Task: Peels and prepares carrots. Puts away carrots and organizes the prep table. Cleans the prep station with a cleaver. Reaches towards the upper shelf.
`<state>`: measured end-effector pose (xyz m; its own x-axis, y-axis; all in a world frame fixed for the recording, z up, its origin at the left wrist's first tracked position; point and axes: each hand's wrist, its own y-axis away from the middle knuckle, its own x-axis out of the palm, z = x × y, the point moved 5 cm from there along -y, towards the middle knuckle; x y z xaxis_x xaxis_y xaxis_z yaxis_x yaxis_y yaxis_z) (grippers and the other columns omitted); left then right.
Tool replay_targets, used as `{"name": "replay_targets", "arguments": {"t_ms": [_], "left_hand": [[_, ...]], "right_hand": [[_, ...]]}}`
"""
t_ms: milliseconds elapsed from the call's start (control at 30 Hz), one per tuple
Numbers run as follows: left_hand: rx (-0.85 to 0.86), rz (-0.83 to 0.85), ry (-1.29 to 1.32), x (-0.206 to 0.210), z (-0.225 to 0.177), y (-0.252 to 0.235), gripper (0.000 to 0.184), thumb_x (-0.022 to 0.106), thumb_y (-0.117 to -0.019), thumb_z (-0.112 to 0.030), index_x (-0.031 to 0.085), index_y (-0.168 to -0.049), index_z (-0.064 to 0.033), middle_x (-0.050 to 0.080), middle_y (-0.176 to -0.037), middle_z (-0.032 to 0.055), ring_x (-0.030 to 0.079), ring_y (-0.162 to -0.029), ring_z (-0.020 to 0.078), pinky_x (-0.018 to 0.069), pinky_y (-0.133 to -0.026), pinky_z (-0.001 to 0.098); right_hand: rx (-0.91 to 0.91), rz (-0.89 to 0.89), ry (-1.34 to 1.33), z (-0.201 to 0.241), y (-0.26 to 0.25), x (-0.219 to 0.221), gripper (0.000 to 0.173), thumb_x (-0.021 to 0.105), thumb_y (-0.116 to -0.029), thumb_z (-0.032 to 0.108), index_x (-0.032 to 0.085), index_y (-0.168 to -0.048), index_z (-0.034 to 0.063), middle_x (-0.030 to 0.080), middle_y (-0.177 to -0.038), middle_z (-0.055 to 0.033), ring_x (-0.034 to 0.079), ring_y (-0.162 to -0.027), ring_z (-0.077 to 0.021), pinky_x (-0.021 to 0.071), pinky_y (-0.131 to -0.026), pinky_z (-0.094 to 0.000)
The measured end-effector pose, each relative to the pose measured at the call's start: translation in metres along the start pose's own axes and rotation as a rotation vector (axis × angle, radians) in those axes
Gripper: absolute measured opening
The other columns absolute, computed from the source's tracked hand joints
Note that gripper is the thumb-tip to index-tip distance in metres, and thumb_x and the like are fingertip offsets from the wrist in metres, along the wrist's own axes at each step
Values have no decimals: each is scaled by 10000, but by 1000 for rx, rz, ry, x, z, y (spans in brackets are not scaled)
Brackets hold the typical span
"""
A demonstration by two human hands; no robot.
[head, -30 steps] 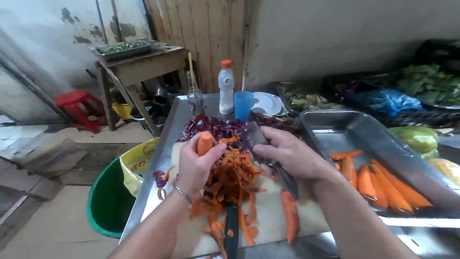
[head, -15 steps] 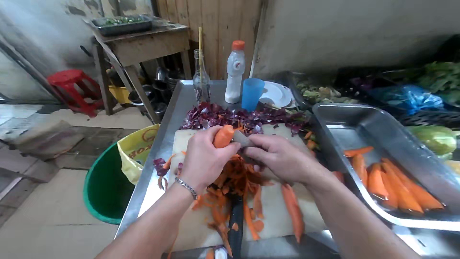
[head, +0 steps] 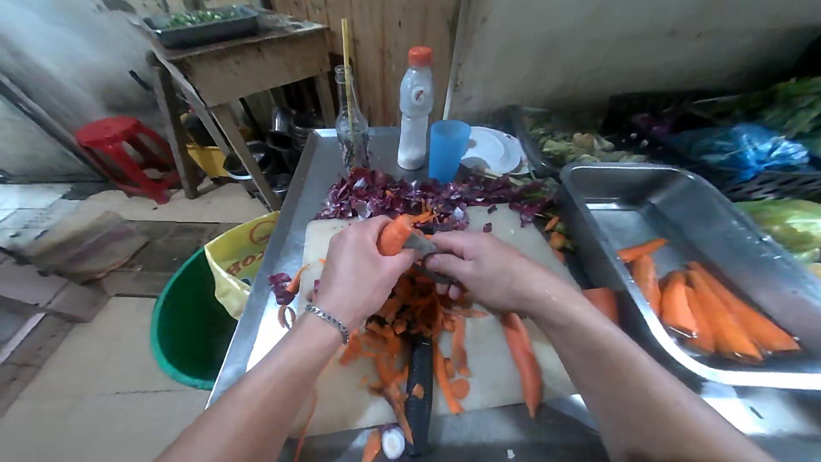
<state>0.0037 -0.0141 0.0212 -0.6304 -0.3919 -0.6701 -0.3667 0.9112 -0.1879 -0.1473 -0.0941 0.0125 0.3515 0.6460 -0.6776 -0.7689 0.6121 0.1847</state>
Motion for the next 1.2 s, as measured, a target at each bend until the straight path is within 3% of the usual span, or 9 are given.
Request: {"name": "replay_targets", "arguments": {"t_ms": [200,400,533,833,967,1067,1200], "left_hand": [[-2,-13,-47,0,0,0,228,835,-864,-244,726,-1018,-116,691,-839,46,660,-750,176,547,-691,430],[11,-59,-80,-3,-2,3,228,832,-865,-228,718,-1012,-96,683,-832,61,656,-751,191,543,-689,434],[45,-95,-76,-3,-3,6,214,831,-853,-199,713,-992,-86,679,-814,68,659,-743,201,540,-682,448],[70,-159,-79,1,0,9,204,827,-838,-184,697,-954,-78,667,-783,66,651,-713,191,532,-656,427],[26,-128,-19,0,6,7,243,843,-838,-200,708,-1008,-90,685,-819,53,662,-743,174,547,-689,419],[-6,-118,10,-1,6,8,251,843,-841,-185,714,-1035,-90,693,-850,61,668,-766,172,555,-711,416],[-20,-131,-22,-1,3,12,227,834,-843,-182,705,-1010,-100,685,-827,48,663,-745,170,548,-685,415]], "right_hand": [[31,-77,29,2,-1,4,240,504,-1096,286,701,-1127,153,703,-817,-19,642,-614,-125,558,-583,-329],[-5,-172,102,4,-3,9,213,525,-1084,273,714,-1090,174,718,-897,-7,695,-799,-148,578,-743,-411],[-54,-218,156,5,-3,11,208,532,-1078,263,713,-1077,161,716,-884,-18,700,-821,-171,573,-774,-446],[-81,-270,194,5,-2,15,205,538,-1073,241,725,-1101,162,720,-899,-34,701,-830,-194,569,-763,-462],[-78,-252,191,3,-3,15,214,530,-1077,276,710,-1099,161,718,-866,-21,703,-778,-174,585,-742,-446],[-59,-212,190,5,-4,15,248,507,-1090,297,700,-1172,165,725,-904,-24,706,-805,-178,582,-769,-450],[-40,-237,197,7,-2,17,211,532,-1080,287,710,-1126,185,719,-908,-31,711,-810,-187,592,-746,-451]]}}
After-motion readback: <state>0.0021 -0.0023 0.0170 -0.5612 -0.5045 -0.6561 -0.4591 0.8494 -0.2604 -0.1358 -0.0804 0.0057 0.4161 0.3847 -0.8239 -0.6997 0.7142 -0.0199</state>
